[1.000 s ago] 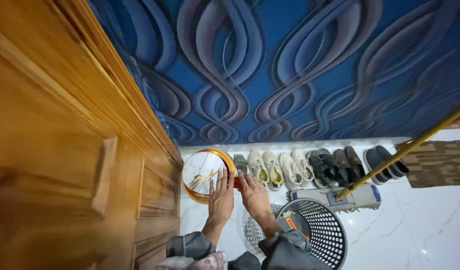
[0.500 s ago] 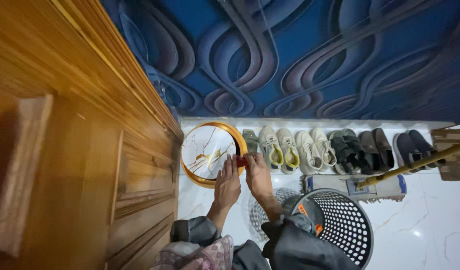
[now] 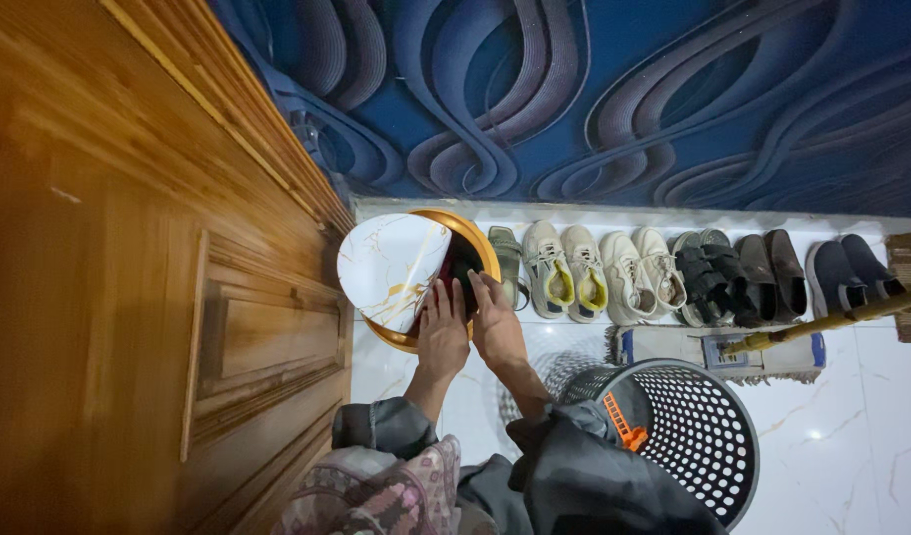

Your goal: The person sits on the floor and uses a small orange brush to scrub the inside of a black plastic laundry basket. They repeatedly scrub the bottom and sides of the basket, then wipe the debris into a nearby trash can.

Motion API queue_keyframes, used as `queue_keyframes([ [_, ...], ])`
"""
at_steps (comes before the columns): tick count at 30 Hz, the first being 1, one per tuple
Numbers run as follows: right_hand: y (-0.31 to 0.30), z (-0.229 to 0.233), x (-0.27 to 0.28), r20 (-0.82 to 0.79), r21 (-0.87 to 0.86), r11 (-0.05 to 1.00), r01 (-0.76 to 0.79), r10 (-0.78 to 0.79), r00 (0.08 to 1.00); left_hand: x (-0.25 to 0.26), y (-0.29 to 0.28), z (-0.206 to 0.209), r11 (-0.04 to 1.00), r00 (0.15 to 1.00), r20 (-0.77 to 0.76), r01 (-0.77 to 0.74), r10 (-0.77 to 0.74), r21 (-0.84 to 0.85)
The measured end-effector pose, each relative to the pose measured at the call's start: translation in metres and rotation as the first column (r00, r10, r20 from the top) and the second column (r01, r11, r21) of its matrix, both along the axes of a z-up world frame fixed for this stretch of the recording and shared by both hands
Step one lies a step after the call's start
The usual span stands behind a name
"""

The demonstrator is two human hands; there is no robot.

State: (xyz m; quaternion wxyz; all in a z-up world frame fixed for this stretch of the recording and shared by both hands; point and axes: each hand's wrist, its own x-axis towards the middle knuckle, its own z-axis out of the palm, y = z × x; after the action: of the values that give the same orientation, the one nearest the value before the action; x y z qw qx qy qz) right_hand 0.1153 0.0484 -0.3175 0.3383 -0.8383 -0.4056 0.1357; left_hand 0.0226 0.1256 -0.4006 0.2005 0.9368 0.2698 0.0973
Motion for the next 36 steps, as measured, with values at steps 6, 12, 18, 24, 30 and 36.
queue_keyframes([
  [6, -0.011, 0.000, -0.002, 0.034, -0.121, 0.992, -0.046, 0.050, 0.998, -0.004, 0.000, 0.012, 0.998, 0.994, -0.107, 0.012, -0.019, -0.069],
  [12, -0.025, 0.027, 0.000, 0.106, -0.256, 0.966, -0.042, 0.072, 0.992, -0.003, -0.004, 0.043, 0.997, 0.979, -0.190, 0.068, -0.076, -0.045],
  [18, -0.044, 0.081, 0.007, 0.194, -0.299, 0.953, -0.048, 0.110, 0.975, 0.010, -0.001, 0.108, 0.992, 0.965, -0.244, 0.109, -0.092, 0.058],
  [24, -0.061, 0.144, 0.006, 0.307, -0.326, 0.945, -0.008, 0.114, 0.945, 0.018, -0.013, 0.188, 0.980, 0.984, -0.119, 0.149, -0.134, 0.135],
  [30, -0.084, 0.208, -0.006, 0.330, -0.340, 0.939, 0.053, 0.067, 0.942, 0.013, -0.043, 0.262, 0.937, 0.989, -0.007, 0.142, -0.147, 0.318],
  [36, -0.112, 0.265, -0.029, 0.451, -0.284, 0.946, 0.160, -0.015, 0.892, -0.001, -0.062, 0.329, 0.913, 0.983, -0.021, 0.178, -0.183, 0.368],
])
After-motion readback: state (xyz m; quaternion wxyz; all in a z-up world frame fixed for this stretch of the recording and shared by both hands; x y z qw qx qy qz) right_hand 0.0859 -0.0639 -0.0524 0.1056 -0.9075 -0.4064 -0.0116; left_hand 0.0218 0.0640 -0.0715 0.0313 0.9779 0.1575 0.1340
